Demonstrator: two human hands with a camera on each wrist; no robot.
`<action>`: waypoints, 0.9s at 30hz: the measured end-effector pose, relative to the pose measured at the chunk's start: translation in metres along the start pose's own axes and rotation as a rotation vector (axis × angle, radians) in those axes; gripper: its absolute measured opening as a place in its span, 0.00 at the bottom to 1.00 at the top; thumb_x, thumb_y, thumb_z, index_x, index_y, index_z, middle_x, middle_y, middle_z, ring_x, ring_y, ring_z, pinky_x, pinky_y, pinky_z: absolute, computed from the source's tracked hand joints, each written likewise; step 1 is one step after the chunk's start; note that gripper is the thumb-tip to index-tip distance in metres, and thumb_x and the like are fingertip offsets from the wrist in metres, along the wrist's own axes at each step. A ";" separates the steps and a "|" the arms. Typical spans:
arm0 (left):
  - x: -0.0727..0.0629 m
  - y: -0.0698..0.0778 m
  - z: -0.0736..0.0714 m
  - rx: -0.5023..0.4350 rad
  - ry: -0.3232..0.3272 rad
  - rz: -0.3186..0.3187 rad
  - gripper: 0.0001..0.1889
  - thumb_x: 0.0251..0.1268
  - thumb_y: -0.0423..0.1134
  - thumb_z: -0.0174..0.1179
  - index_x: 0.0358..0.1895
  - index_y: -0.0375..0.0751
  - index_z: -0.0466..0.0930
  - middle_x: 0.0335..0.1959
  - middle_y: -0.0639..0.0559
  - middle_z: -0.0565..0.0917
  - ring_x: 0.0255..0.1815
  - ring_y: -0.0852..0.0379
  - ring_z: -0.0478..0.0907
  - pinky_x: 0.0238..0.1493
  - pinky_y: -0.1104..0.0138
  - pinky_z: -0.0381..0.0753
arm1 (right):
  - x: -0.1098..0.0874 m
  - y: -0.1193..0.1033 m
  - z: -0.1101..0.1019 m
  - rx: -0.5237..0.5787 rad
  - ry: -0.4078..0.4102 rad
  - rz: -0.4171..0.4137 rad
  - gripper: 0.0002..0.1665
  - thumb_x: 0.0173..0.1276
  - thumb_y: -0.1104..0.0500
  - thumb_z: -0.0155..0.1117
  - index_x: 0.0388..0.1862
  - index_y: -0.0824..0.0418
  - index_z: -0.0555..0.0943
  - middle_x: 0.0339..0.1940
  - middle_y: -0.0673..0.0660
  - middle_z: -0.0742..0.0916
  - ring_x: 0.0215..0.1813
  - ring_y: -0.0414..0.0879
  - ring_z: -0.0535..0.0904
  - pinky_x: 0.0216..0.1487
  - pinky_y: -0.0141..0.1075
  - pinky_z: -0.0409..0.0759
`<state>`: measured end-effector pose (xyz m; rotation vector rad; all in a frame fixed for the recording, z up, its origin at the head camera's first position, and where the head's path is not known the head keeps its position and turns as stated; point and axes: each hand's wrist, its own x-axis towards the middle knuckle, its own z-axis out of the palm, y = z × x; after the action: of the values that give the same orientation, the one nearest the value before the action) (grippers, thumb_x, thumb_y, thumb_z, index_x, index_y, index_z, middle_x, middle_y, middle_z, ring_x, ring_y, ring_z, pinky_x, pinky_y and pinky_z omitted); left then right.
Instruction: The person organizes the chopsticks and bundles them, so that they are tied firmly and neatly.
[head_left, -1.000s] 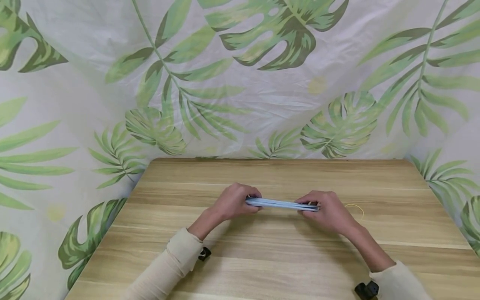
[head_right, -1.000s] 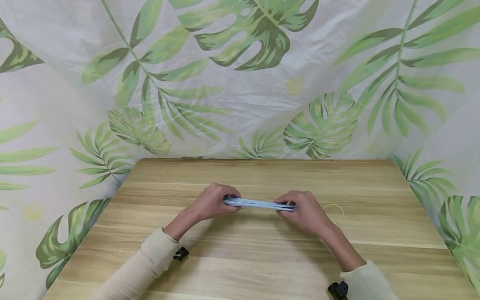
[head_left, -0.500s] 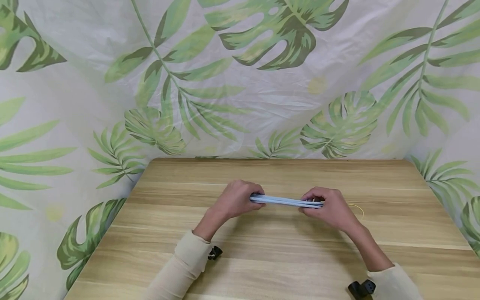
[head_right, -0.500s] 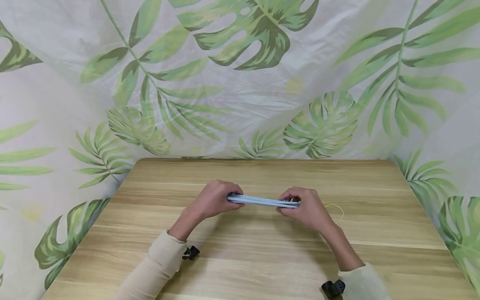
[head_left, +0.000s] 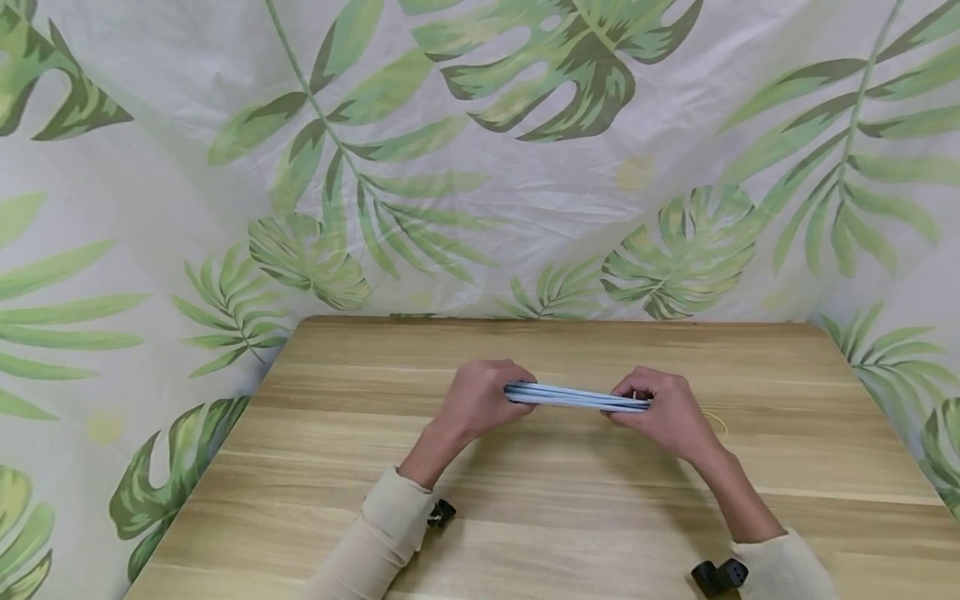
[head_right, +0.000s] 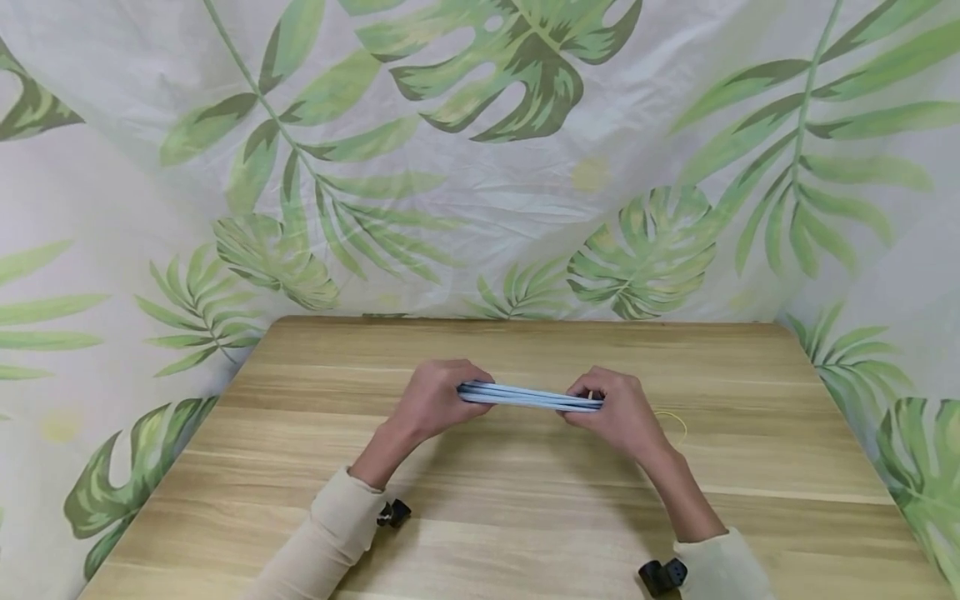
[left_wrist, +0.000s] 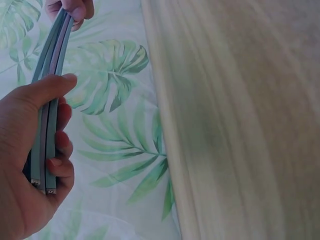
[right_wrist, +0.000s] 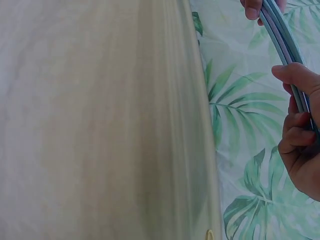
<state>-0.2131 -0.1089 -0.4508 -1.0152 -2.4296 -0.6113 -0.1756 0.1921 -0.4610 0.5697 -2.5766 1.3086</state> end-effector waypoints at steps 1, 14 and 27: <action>0.000 0.000 0.001 -0.005 -0.019 0.010 0.09 0.53 0.40 0.83 0.37 0.49 0.94 0.31 0.59 0.92 0.28 0.66 0.84 0.34 0.70 0.84 | 0.000 0.000 0.001 0.006 -0.008 0.005 0.12 0.57 0.65 0.86 0.31 0.50 0.90 0.29 0.46 0.87 0.29 0.36 0.78 0.30 0.31 0.78; 0.000 0.011 0.009 -0.021 -0.120 -0.120 0.06 0.54 0.38 0.79 0.34 0.48 0.92 0.28 0.59 0.90 0.24 0.66 0.79 0.31 0.72 0.81 | 0.002 0.001 0.008 -0.028 -0.026 0.025 0.12 0.56 0.66 0.86 0.34 0.52 0.92 0.31 0.47 0.89 0.29 0.34 0.77 0.30 0.30 0.77; 0.000 0.015 0.012 0.008 -0.004 -0.275 0.13 0.48 0.49 0.86 0.34 0.52 0.94 0.29 0.60 0.92 0.26 0.63 0.82 0.27 0.69 0.78 | 0.003 0.007 0.012 0.015 0.090 -0.015 0.13 0.51 0.69 0.88 0.34 0.56 0.95 0.31 0.51 0.91 0.31 0.30 0.80 0.32 0.25 0.78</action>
<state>-0.2042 -0.0925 -0.4575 -0.6831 -2.5948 -0.6880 -0.1811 0.1855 -0.4720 0.5194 -2.4872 1.3179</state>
